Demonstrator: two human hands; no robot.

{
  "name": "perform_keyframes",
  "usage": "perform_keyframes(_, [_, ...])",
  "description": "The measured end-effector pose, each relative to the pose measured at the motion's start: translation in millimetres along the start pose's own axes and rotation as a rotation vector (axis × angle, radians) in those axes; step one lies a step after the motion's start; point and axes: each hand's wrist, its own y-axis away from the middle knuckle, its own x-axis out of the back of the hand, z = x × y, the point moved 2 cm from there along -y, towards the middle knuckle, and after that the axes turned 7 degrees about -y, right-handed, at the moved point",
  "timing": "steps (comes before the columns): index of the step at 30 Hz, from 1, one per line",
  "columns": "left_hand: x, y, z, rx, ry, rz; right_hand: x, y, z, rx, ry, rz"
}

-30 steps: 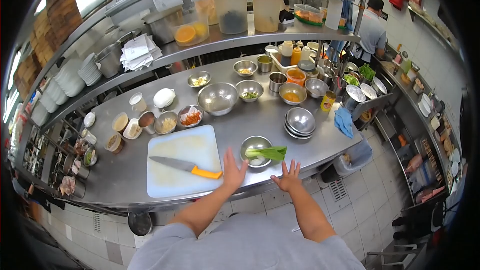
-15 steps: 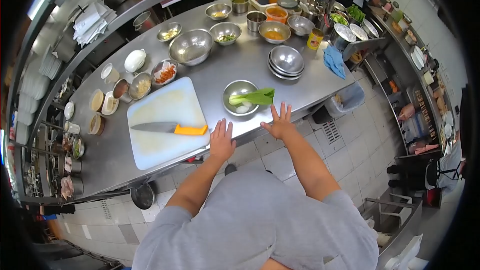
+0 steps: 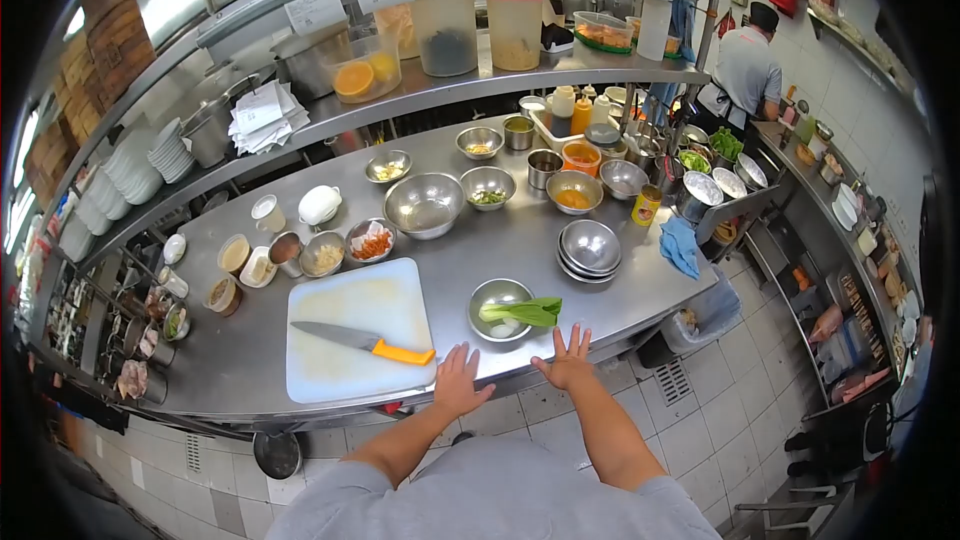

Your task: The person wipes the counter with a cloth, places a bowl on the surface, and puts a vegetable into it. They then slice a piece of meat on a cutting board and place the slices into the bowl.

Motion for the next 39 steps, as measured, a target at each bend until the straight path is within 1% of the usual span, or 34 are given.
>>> perform_keyframes(1, [2.4, -2.7, 3.4, 0.033, 0.035, 0.085, 2.5, 2.1, -0.7, -0.01, 0.005, -0.014])
perform_keyframes(2, [-6.3, -12.2, 3.2, 0.027, 0.029, 0.087, 3.9, 3.0, 0.3, -0.022, 0.006, -0.027])
perform_keyframes(4, [-33.4, -36.4, -10.6, 0.369, 0.426, 0.205, 1.5, 0.7, 4.6, -0.018, -0.002, -0.025])
perform_keyframes(5, [-29.3, -46.8, -5.9, 0.355, 0.419, 0.204, -0.2, -0.5, 6.9, -0.014, 0.001, -0.026])
perform_keyframes(7, [-27.1, -73.4, 0.8, 0.803, 1.062, -0.079, -4.5, -2.1, 12.4, 0.005, -0.016, 0.008])
perform_keyframes(8, [-28.4, -83.7, 2.2, 0.832, 1.193, -0.208, -3.9, -0.3, 12.8, 0.025, -0.02, 0.029])
perform_keyframes(9, [-28.8, -88.4, 5.7, 0.822, 1.186, -0.207, -3.0, 0.2, 13.4, 0.026, -0.029, 0.037])
perform_keyframes(11, [-32.4, -91.2, 14.0, 0.934, 1.214, -0.277, -0.9, 2.8, 14.0, 0.018, -0.04, 0.017])
perform_keyframes(13, [-29.3, -83.3, 24.6, 0.919, 1.213, -0.269, -0.1, 3.8, 15.8, 0.027, -0.077, 0.032])
perform_keyframes(14, [-33.2, -73.9, 28.2, 0.939, 1.252, -0.232, -1.5, 3.0, 17.5, 0.027, -0.058, 0.029])
perform_keyframes(15, [-40.9, -62.7, 30.0, 0.957, 1.291, -0.196, -2.2, 2.1, 19.2, 0.025, -0.038, 0.026])
perform_keyframes(17, [-60.9, -30.5, 24.0, 0.99, 1.341, -0.243, -7.3, 3.6, 26.8, 0.028, -0.067, 0.06])
perform_keyframes(19, [-32.0, 3.9, 41.4, 1.046, 1.34, -0.305, -14.0, -5.7, 32.8, 0.087, 0.067, 0.07])
perform_keyframes(20, [-57.2, 31.3, 27.6, 1.089, 1.412, -0.365, 2.7, -2.5, 22.7, 0.014, -0.023, -0.035])
perform_keyframes(21, [-82.4, 56.3, 13.9, 1.131, 1.487, -0.429, 5.0, 1.3, 20.0, 0.019, -0.031, -0.028])
perform_keyframes(23, [-62.6, 104.0, 23.0, 1.232, 1.558, -0.447, 2.0, 8.6, 20.1, 0.034, -0.048, 0.063])
perform_keyframes(25, [-44.7, 143.9, 23.7, 1.28, 1.627, -0.546, -4.8, 5.3, 19.9, 0.036, -0.048, 0.077])
perform_keyframes(26, [-40.7, 165.2, 17.8, 1.283, 1.631, -0.543, -8.8, 4.4, 21.3, 0.042, -0.062, 0.098])
perform_keyframes(28, [-35.4, 207.0, -2.7, 1.288, 1.479, -0.592, -11.2, 6.8, 19.6, 0.049, -0.066, 0.126])
perform_keyframes(29, [-39.1, 231.1, -17.1, 1.284, 1.492, -0.589, -9.4, 10.2, 17.2, 0.047, -0.077, 0.12])
perform_keyframes(31, [-49.2, 274.4, -49.9, 1.328, 1.42, -0.331, -3.1, 17.7, 9.4, 0.039, -0.069, 0.122])
perform_keyframes(33, [-19.3, 304.8, -69.2, 1.314, 1.399, -0.321, -5.1, 25.6, -1.8, -0.024, -0.074, 0.083])
perform_keyframes(35, [16.1, 328.3, -76.4, 1.299, 1.36, -0.321, -27.6, 10.9, -10.0, -0.082, -0.064, 0.131])
perform_keyframes(36, [29.2, 342.9, -82.1, 1.313, 1.357, -0.25, -38.6, 16.9, -17.2, -0.129, -0.059, 0.173])
perform_keyframes(37, [39.1, 361.9, -90.2, 1.328, 1.35, -0.18, -52.9, 26.6, -22.5, -0.142, -0.063, 0.169])
perform_keyframes(38, [43.6, 381.0, -100.7, 1.326, 1.347, -0.194, -59.0, 40.9, -34.3, -0.139, -0.049, 0.151])
perform_keyframes(39, [46.1, 401.6, -111.5, 1.336, 1.314, -0.161, -69.8, 58.7, -45.9, -0.136, -0.034, 0.13])
